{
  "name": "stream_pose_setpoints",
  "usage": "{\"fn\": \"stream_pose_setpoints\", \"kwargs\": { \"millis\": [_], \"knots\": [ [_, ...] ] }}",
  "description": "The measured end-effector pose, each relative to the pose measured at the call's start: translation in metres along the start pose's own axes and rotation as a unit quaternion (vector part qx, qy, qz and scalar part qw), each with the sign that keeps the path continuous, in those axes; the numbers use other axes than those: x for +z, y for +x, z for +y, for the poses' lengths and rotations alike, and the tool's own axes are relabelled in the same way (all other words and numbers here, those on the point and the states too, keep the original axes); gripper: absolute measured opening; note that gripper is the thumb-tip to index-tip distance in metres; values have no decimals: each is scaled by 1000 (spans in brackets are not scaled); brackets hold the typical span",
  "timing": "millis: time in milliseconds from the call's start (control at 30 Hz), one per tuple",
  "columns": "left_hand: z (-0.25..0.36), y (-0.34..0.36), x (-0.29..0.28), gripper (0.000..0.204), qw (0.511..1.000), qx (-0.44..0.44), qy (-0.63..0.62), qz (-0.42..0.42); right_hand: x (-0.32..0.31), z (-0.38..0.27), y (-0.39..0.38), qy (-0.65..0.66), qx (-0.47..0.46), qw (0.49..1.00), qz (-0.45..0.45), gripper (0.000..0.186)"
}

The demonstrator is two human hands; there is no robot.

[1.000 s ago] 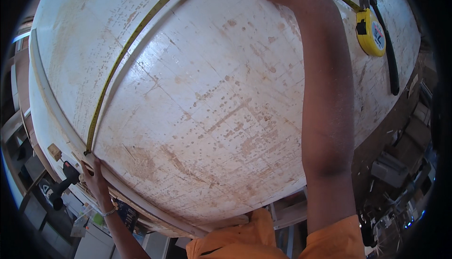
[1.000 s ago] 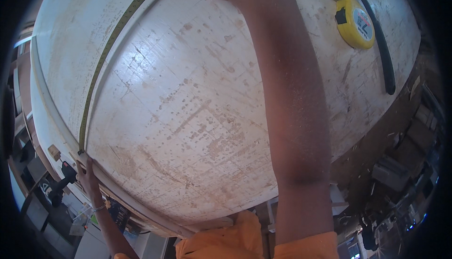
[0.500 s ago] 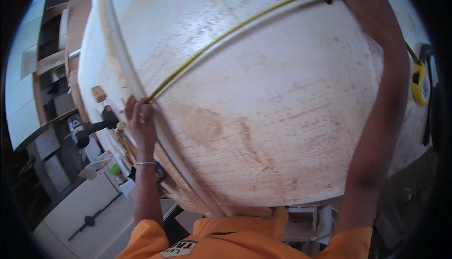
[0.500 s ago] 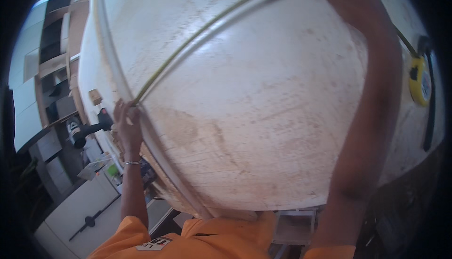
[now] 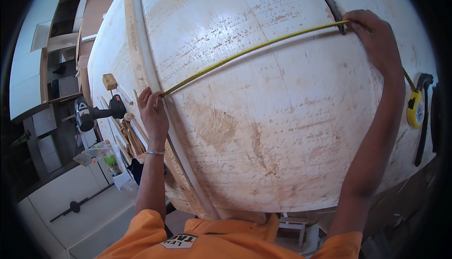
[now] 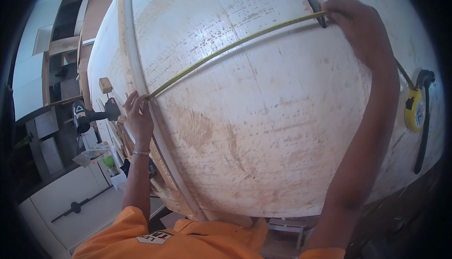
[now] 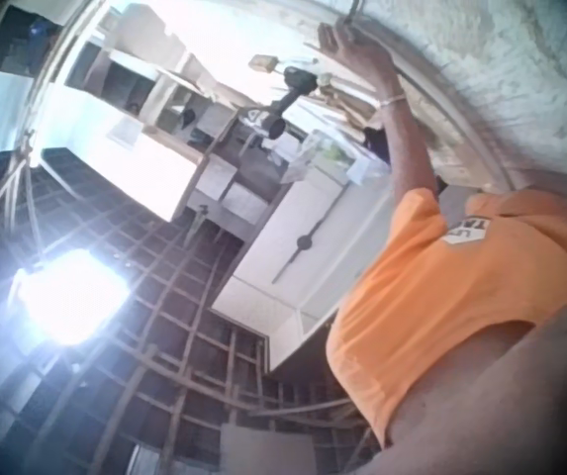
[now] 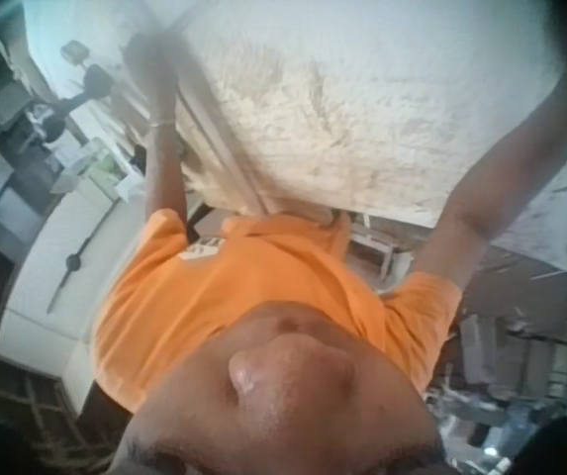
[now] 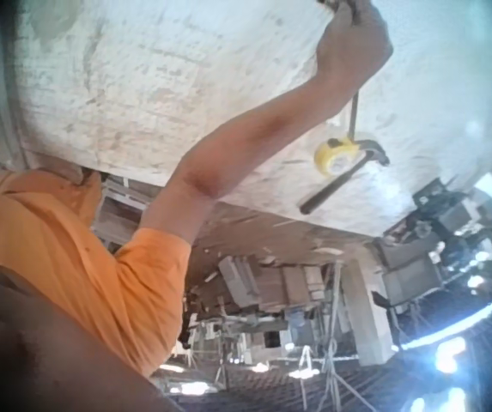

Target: The person handles a small wooden box and then uses a hammer to nail a wooden strip onto a workbench. They measure a large curved wooden panel with a tape measure and handle an orbital sander in a workshop.

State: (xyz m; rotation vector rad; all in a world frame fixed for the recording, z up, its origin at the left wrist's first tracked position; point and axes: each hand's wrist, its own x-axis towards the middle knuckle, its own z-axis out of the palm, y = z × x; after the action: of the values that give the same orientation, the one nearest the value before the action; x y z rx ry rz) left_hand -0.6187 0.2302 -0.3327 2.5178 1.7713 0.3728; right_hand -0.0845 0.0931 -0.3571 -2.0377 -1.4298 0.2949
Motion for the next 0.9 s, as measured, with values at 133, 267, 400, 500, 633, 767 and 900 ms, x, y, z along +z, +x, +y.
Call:
{"fn": "stream_pose_setpoints", "kwargs": {
  "millis": [133, 267, 400, 500, 633, 767, 900],
  "knots": [
    [-6, -6, 3, 18, 999, -21, -23, 23, 5, -8, 6, -11, 30, 999, -12, 24],
    [-18, -12, 6, 19, 999, -21, -33, 33, 2, -31, 7, -4, 46, 998, -34, 23],
    [-1, -6, 10, 22, 999, -12, -25, 35, -3, -15, -2, 7, 28, 1000, -8, 21],
    [-17, -6, 15, 25, 998, 10, -32, 58, -1, -4, -1, 47, 1, 999, -6, 19],
    [-36, -13, 21, 28, 998, 19, -26, 56, 6, -2, 7, -19, -52, 998, 7, 22],
    [-21, -12, 8, 23, 999, 1, 13, 34, -3, -13, 15, 11, -48, 999, -11, 18],
    [-21, -6, 15, 20, 997, 42, 50, 38, -14, -19, 14, 50, 6, 998, -42, 16]
  ]
}}
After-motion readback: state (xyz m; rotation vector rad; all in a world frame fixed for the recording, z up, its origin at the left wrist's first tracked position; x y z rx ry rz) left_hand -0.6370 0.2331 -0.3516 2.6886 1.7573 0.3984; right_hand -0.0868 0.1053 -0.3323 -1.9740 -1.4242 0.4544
